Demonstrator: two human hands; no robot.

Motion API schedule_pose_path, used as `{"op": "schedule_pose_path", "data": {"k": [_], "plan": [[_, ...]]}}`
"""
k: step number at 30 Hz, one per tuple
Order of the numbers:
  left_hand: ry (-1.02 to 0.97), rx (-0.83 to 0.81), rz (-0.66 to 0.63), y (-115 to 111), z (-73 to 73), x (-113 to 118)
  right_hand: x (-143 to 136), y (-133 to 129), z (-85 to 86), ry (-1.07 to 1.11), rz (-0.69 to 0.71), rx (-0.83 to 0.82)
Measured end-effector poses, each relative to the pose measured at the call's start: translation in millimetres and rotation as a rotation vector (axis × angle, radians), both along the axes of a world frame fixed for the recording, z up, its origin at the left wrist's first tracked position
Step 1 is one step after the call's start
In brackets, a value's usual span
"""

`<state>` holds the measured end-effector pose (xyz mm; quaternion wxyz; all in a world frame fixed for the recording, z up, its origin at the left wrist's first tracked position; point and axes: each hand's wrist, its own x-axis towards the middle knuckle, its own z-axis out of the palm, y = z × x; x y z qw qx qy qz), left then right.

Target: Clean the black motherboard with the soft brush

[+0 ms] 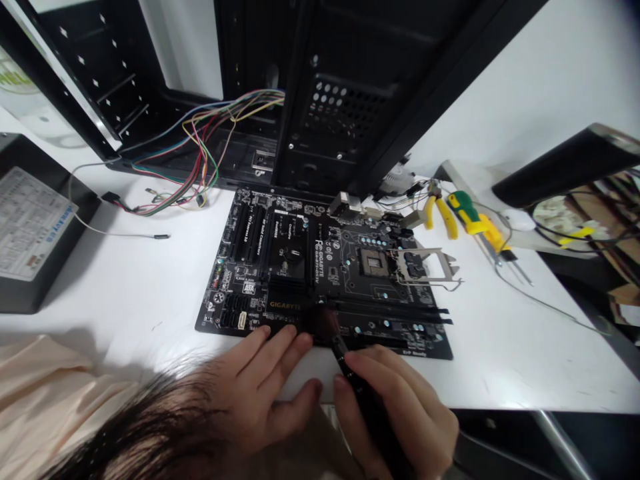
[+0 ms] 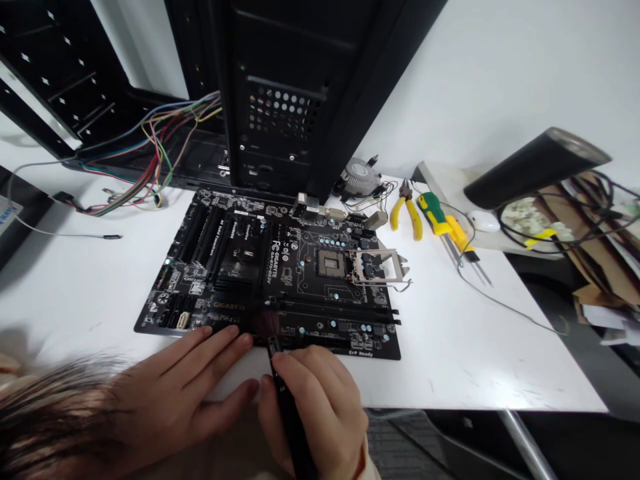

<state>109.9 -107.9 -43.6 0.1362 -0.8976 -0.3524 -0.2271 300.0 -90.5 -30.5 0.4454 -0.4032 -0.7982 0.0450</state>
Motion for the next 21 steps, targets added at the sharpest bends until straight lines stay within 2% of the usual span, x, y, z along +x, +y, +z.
{"op": "schedule_pose_path", "data": {"k": [10, 17, 21], "plan": [[0.008, 0.008, -0.002, 0.0, -2.1, 1.3, 1.9, -1.9, -1.5, -0.075, 0.014, -0.002], [-0.009, 0.014, 0.008, 0.2, -1.3, 2.0, 4.1, -0.8, -0.5, -0.116, 0.114, 0.016], [0.002, 0.012, 0.008, 1.0, -1.8, 2.5, 3.3, -1.6, -1.0, -0.114, 0.105, 0.033]]}}
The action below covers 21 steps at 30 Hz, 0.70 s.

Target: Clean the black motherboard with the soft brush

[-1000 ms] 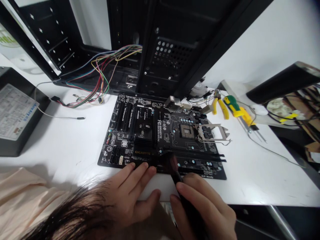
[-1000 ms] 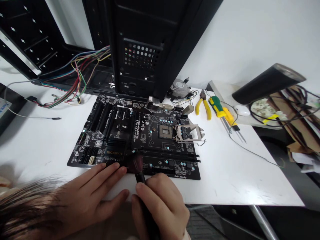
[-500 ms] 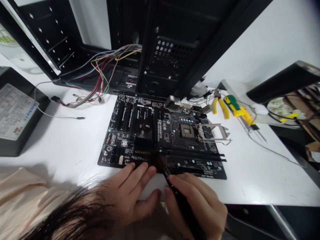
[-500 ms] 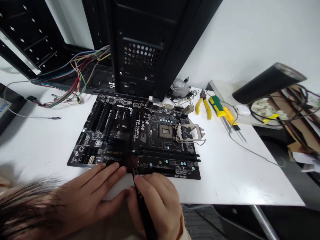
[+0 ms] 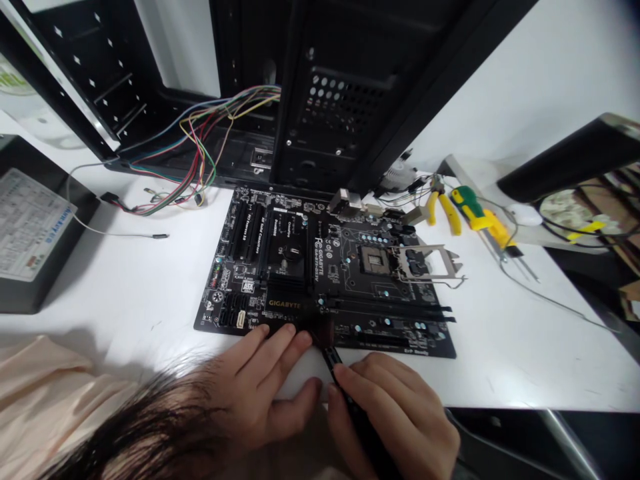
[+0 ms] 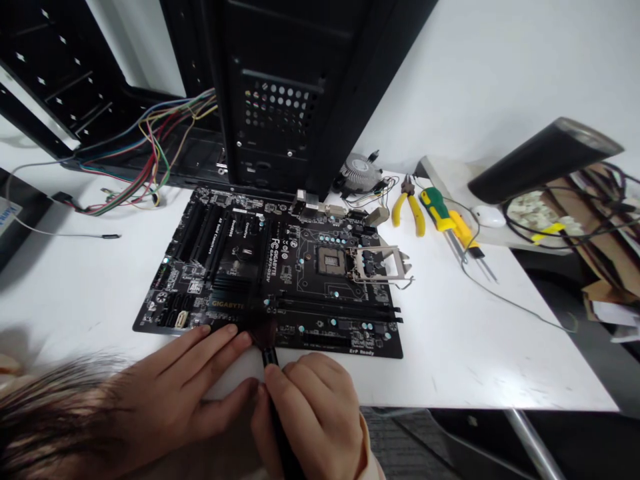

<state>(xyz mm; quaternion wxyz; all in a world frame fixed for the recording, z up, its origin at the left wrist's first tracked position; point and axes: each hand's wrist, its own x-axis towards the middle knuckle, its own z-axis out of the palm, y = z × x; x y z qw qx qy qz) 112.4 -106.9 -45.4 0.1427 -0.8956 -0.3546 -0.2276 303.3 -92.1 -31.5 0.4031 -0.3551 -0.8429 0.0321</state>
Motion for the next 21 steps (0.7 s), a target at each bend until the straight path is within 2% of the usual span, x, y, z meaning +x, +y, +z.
{"op": "schedule_pose_path", "data": {"k": [12, 18, 21], "plan": [[-0.017, -0.019, 0.001, -3, -1.0, -1, -2, -6, 1.3, 0.054, -0.046, 0.005], [0.05, -0.051, 0.002, -5, -3.4, -2, 6, -9, 1.2, 0.146, -0.012, 0.028], [-0.017, -0.013, 0.025, -6, -8.4, 2, 8, -12, 2.0, 0.166, -0.031, -0.016]]}}
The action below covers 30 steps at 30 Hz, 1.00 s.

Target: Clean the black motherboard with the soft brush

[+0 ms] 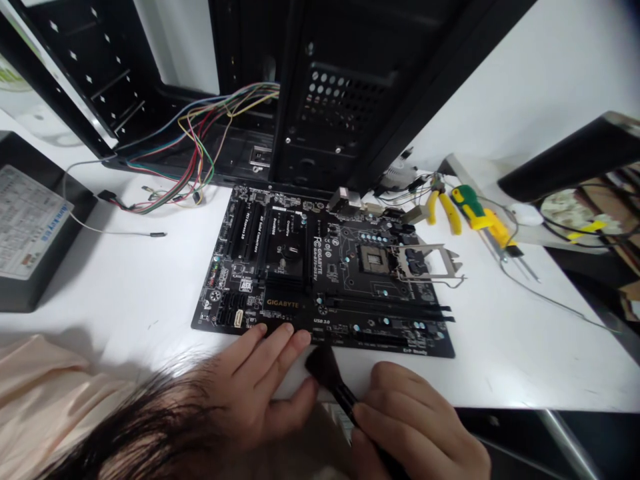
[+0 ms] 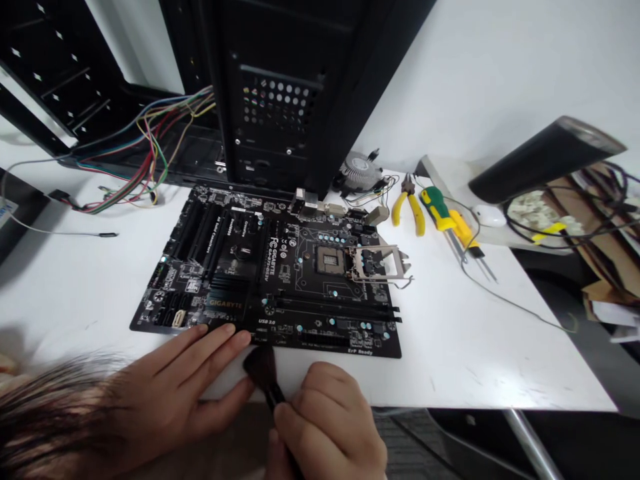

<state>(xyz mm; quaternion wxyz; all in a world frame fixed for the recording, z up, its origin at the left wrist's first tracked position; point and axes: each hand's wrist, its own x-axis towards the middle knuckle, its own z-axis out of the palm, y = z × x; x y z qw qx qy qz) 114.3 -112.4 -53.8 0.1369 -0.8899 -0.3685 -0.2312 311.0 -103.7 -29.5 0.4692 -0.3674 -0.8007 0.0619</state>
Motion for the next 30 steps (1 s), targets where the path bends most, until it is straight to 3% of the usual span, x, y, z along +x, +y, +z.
{"op": "schedule_pose_path", "data": {"k": [3, 6, 13, 20, 30], "plan": [[-0.118, 0.044, 0.034, 0, -4.0, 3, -1, -3, -3.5, 0.09, -0.1, -0.052], [-0.03, 0.001, 0.003, 0, -1.2, 1, -1, -3, -10.9, 0.187, -0.206, -0.013], [0.052, -0.019, -0.045, 4, 10.0, -7, -3, 11, -6.9, -0.012, -0.082, -0.005], [0.019, 0.0, -0.03, 5, 9.0, -3, -8, 10, -5.2, -0.088, -0.098, -0.047], [0.065, -0.025, -0.046, 3, 10.7, -6, -11, 18, 3.2, -0.202, 0.019, -0.058]]}}
